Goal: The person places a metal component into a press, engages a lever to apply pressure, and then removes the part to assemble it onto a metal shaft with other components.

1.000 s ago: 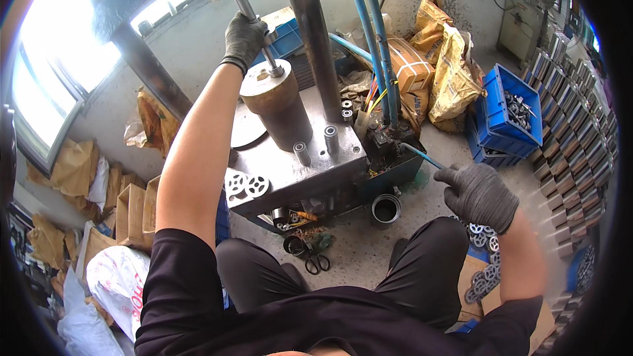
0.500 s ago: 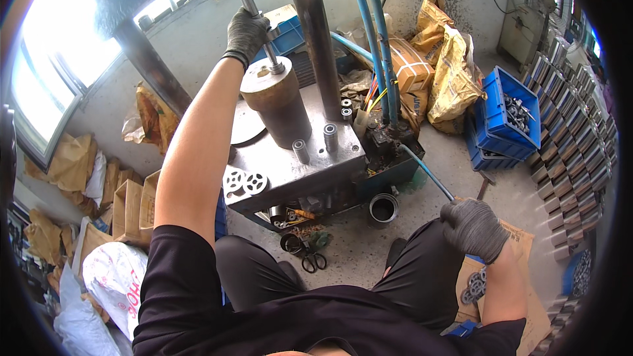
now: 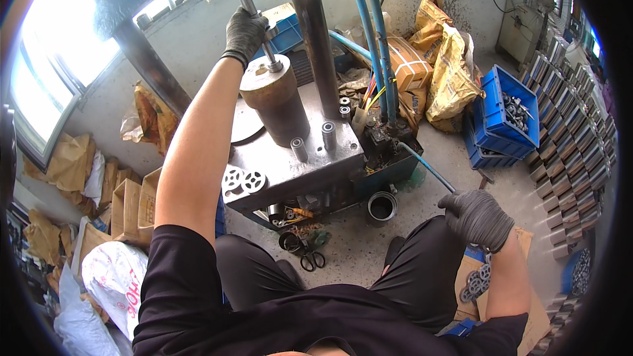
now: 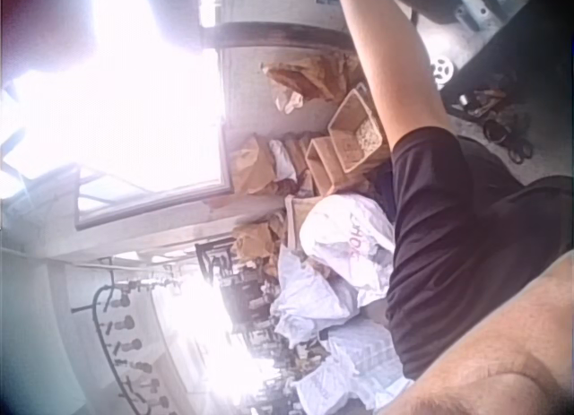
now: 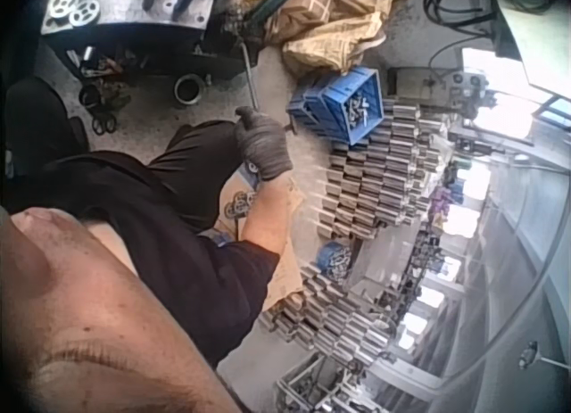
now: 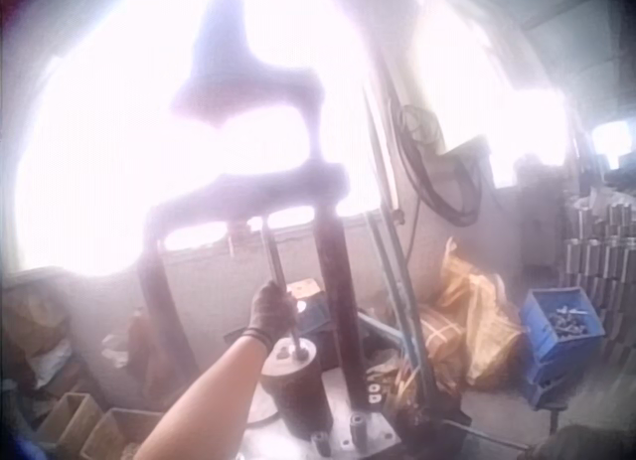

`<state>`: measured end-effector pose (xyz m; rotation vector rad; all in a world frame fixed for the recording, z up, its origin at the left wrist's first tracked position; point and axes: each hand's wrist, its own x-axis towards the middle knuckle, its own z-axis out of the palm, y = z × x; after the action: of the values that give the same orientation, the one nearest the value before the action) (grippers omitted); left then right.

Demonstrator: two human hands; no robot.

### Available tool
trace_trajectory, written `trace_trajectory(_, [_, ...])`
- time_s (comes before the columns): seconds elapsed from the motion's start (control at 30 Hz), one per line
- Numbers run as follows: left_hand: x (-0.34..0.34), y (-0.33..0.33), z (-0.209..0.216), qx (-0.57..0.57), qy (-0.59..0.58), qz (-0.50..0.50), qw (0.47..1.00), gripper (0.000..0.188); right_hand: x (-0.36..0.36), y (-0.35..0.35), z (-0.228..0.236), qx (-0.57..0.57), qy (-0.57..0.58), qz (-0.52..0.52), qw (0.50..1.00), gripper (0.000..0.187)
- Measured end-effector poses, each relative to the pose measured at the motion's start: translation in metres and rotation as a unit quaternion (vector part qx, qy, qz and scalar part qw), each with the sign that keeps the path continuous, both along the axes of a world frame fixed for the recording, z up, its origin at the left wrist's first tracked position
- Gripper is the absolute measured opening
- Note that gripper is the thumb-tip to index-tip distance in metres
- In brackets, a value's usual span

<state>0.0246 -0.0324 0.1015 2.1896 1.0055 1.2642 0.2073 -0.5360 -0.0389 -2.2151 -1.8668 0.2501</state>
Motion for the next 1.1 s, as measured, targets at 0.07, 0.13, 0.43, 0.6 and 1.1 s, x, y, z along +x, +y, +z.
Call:
trace_trajectory(0.07, [-0.001, 0.004, 0.000, 0.027, 0.019, 0.019, 0.999, 0.024, 0.000, 0.007, 0.008, 0.005, 0.028, -0.022, 0.999, 0.025])
trace_trajectory(0.13, [-0.004, 0.006, -0.002, 0.027, 0.014, 0.016, 0.999, 0.024, 0.000, 0.028, 0.018, 0.086, 0.009, -0.044, 0.995, 0.022])
trace_trajectory(0.43, [0.003, 0.008, -0.002, 0.021, 0.032, 0.041, 0.998, 0.034, 0.083, 0.167, 0.081, 0.449, -0.146, -0.087, 0.877, 0.022])
trace_trajectory(0.6, [0.005, 0.018, -0.005, 0.007, 0.027, 0.045, 0.999, 0.035, 0.082, 0.158, 0.075, 0.413, -0.092, -0.093, 0.901, 0.029])
trace_trajectory(1.1, [0.006, 0.029, -0.009, 0.042, 0.054, 0.048, 0.997, 0.035, -0.018, 0.001, -0.006, -0.037, 0.016, -0.029, 0.999, 0.024])
